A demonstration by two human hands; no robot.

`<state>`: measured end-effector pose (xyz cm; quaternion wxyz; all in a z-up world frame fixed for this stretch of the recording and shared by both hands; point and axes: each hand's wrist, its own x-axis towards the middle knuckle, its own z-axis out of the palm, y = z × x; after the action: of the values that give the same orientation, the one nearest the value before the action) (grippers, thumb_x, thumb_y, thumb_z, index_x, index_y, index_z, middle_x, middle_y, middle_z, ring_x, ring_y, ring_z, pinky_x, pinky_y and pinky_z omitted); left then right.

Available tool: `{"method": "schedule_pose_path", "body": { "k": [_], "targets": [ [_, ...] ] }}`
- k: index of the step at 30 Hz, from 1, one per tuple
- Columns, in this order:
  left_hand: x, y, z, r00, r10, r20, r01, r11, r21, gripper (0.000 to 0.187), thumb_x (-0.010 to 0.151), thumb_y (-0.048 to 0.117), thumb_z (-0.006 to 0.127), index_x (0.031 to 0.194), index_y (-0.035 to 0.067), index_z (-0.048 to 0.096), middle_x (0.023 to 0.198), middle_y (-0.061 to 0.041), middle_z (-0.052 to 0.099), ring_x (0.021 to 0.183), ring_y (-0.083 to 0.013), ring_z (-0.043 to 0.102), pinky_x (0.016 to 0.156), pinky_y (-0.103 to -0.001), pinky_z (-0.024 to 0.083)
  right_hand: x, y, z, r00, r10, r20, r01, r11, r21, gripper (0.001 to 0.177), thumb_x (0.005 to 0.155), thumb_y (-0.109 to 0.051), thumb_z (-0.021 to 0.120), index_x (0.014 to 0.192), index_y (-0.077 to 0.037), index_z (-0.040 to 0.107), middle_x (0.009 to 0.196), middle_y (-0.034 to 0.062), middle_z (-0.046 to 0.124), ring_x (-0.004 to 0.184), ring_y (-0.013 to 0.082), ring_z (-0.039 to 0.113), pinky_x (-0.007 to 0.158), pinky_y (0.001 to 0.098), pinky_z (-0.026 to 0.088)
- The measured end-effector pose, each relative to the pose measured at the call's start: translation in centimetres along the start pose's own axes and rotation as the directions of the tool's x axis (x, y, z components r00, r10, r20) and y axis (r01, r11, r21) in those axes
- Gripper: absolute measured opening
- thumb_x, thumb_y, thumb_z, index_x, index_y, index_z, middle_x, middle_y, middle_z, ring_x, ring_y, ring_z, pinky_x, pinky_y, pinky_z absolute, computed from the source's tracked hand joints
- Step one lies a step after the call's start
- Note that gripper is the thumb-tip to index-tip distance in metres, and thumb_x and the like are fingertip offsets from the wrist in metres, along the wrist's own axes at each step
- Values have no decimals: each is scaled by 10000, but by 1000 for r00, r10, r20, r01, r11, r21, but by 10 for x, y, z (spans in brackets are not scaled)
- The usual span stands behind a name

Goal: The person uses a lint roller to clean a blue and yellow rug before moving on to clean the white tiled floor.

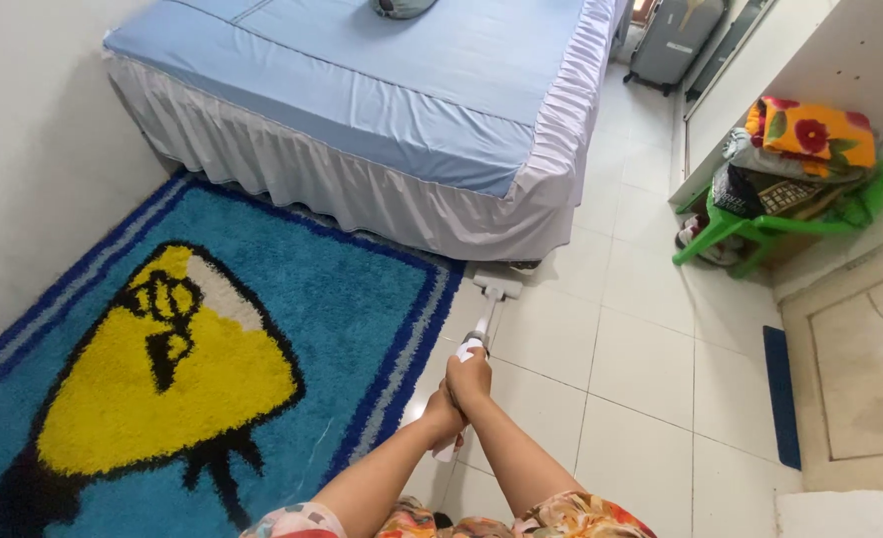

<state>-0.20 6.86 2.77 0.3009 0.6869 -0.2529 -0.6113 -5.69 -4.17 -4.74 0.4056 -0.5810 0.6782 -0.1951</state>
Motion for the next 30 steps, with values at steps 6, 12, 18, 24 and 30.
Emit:
{"method": "schedule_pose_path", "body": {
  "k": [6, 12, 18, 24, 30],
  "targets": [
    [-39, -48, -11, 1000, -16, -24, 16, 1000, 18, 675, 1079, 57, 808, 1634, 127, 431, 1020, -162, 773, 563, -266, 719, 447, -486, 593, -65, 6, 12, 1000, 3, 6, -3, 1000, -5, 655, 969, -306, 744, 1558, -34, 655, 1330, 359, 834, 1233, 504, 842, 1124, 532, 648],
    [-119, -70, -21, 1000, -21, 2, 21, 999, 45, 724, 1045, 89, 840, 1641, 191, 442, 1060, -153, 788, 580, -268, 711, 484, -482, 616, -129, 20, 17, 1000, -7, -3, 7, 1000, 8, 681, 947, -291, 747, 1557, -4, 655, 1334, 344, 834, 1236, 485, 841, 1132, 521, 644],
    [-154, -113, -17, 1000, -7, -2, 8, 998, 65, 732, 1056, 94, 839, 1638, 169, 402, 1063, -184, 769, 587, -303, 730, 500, -500, 632, -190, 25, 6, 998, 50, 23, -51, 997, 60, 697, 935, -282, 735, 1567, -2, 646, 1263, 310, 871, 1157, 440, 895, 1092, 501, 675],
    [-191, -126, -17, 999, -38, 10, 37, 996, 86, 616, 1042, 67, 796, 1587, 139, 518, 920, -183, 726, 556, -308, 728, 468, -515, 624, -221, 37, 7, 998, 55, 4, -55, 998, 25, 647, 955, -300, 742, 1520, 10, 684, 1233, 310, 877, 1142, 444, 894, 1072, 504, 691],
    [-229, -122, -17, 999, -46, -4, 46, 992, 118, 667, 1054, 104, 806, 1629, 199, 481, 932, -141, 731, 575, -285, 720, 488, -504, 639, -260, 22, -13, 999, 48, 16, -49, 998, 49, 622, 944, -288, 751, 1472, 36, 698, 1261, 315, 864, 1168, 457, 883, 1082, 510, 685]
  ]
}}
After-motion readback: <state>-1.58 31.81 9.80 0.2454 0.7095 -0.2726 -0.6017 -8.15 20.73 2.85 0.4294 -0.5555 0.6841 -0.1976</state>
